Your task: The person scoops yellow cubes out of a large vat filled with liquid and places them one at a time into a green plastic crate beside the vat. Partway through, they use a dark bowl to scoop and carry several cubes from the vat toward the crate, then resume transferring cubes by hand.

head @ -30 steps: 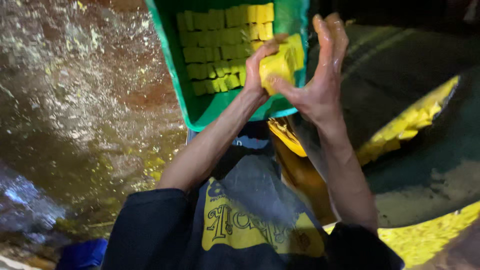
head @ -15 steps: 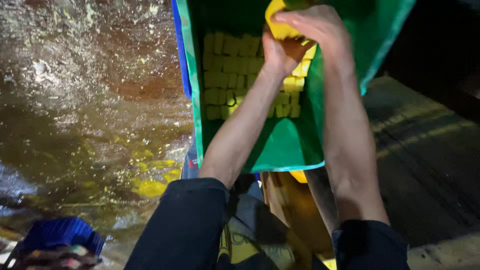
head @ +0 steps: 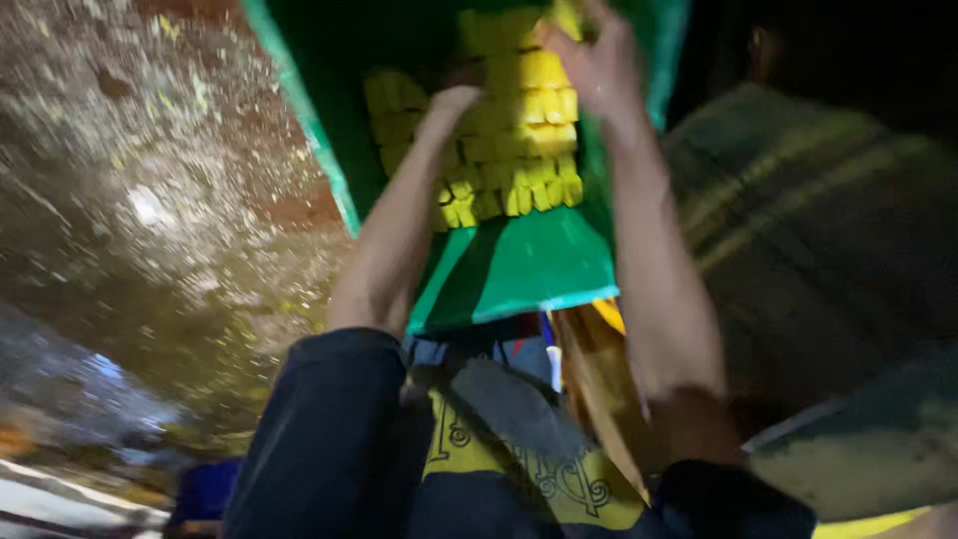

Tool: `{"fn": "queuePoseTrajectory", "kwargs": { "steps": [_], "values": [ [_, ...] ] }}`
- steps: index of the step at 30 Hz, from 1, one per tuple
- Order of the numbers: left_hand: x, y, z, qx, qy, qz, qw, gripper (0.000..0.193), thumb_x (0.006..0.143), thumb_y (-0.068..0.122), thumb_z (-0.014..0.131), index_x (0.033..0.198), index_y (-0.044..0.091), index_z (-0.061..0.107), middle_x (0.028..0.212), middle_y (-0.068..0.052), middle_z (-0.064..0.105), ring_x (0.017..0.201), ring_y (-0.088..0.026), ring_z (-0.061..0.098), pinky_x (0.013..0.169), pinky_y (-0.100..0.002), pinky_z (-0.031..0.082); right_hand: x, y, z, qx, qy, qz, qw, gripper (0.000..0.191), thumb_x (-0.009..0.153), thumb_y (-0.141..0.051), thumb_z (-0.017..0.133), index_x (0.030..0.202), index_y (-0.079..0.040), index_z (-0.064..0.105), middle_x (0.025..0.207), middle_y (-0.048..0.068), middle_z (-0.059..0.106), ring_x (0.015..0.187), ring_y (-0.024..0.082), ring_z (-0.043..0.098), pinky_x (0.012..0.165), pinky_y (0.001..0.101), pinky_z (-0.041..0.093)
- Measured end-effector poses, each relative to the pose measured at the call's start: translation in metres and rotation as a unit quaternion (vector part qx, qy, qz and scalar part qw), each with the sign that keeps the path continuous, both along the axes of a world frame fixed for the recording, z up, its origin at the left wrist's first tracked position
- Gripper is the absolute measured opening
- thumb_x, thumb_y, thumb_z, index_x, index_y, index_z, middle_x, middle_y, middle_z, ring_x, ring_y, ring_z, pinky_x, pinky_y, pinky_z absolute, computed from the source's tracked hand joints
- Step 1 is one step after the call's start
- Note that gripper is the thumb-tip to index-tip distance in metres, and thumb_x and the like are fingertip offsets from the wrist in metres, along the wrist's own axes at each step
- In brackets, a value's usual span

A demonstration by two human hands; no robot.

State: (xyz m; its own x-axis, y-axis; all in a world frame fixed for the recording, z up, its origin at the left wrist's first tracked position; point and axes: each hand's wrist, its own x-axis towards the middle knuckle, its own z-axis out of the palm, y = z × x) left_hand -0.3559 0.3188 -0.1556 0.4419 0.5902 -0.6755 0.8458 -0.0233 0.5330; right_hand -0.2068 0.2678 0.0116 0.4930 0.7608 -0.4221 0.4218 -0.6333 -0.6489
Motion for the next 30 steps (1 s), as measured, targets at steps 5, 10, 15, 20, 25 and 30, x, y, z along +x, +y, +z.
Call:
{"fn": "queuePoseTrajectory", "kwargs": {
  "steps": [5,10,15,20,25,30],
  "values": [
    [0.021,-0.014,0.061,0.105,-0.068,0.044,0.991,0.041,0.099,0.032,0.072,0.124,0.007,0.05,0.118,-0.014,0.055,0.107,-0.029,0.056,0.093,-0.044,0.044,-0.063,-0.138,0.137,0.109,0.19,-0.111,0.969,0.037,0.095,-0.012,0.066,0.132,-0.006,0.063,0.123,0.007,0.07,0.109,0.019,0.07,0.093,0.0364,0.06],
    [0.107,-0.091,0.192,0.166,-0.48,0.121,0.853,0.048,0.104,0.029,0.074,0.136,0.012,0.042,0.127,-0.009,0.049,0.113,-0.024,0.051,0.098,-0.038,0.041,-0.052,-0.304,0.296,0.264,0.176,-0.113,0.941,0.046,0.094,-0.023,0.077,0.134,-0.006,0.062,0.132,0.016,0.067,0.127,0.031,0.063,0.111,0.0446,0.053],
    [0.178,-0.25,0.329,0.143,-0.507,-0.324,0.786,0.034,0.101,0.029,0.079,0.121,0.016,0.054,0.103,-0.008,0.06,0.089,-0.023,0.064,0.077,-0.038,0.051,0.061,-0.442,0.304,0.231,0.019,-0.331,0.915,0.04,0.095,-0.023,0.076,0.13,-0.007,0.064,0.125,0.011,0.069,0.116,0.026,0.068,0.1,0.0405,0.058],
    [0.255,-0.413,0.314,0.055,-0.329,-0.614,0.715,0.013,0.098,0.017,0.072,0.109,0.012,0.068,0.092,-0.012,0.07,0.08,-0.028,0.071,0.068,-0.043,0.056,0.115,-0.575,0.123,-0.141,-0.124,-0.245,0.951,0.035,0.093,-0.02,0.071,0.125,-0.008,0.067,0.122,0.014,0.069,0.112,0.03,0.068,0.095,0.0442,0.057],
    [0.212,-0.474,0.196,0.081,-0.127,-0.728,0.669,0.014,0.096,0.015,0.071,0.109,0.012,0.067,0.101,-0.013,0.066,0.088,-0.029,0.068,0.073,-0.043,0.055,0.091,-0.629,0.0,-0.271,-0.163,-0.096,0.944,0.031,0.09,-0.016,0.066,0.121,-0.009,0.069,0.12,0.017,0.069,0.108,0.034,0.068,0.09,0.0479,0.057],
    [0.197,-0.501,0.152,0.095,-0.082,-0.704,0.699,0.016,0.093,0.013,0.069,0.109,0.012,0.067,0.109,-0.013,0.063,0.097,-0.029,0.065,0.079,-0.042,0.054,0.104,-0.62,-0.003,-0.281,-0.12,-0.031,0.952,0.03,0.088,-0.013,0.062,0.116,-0.011,0.072,0.117,0.02,0.069,0.104,0.038,0.068,0.086,0.0515,0.056]
  ]
}}
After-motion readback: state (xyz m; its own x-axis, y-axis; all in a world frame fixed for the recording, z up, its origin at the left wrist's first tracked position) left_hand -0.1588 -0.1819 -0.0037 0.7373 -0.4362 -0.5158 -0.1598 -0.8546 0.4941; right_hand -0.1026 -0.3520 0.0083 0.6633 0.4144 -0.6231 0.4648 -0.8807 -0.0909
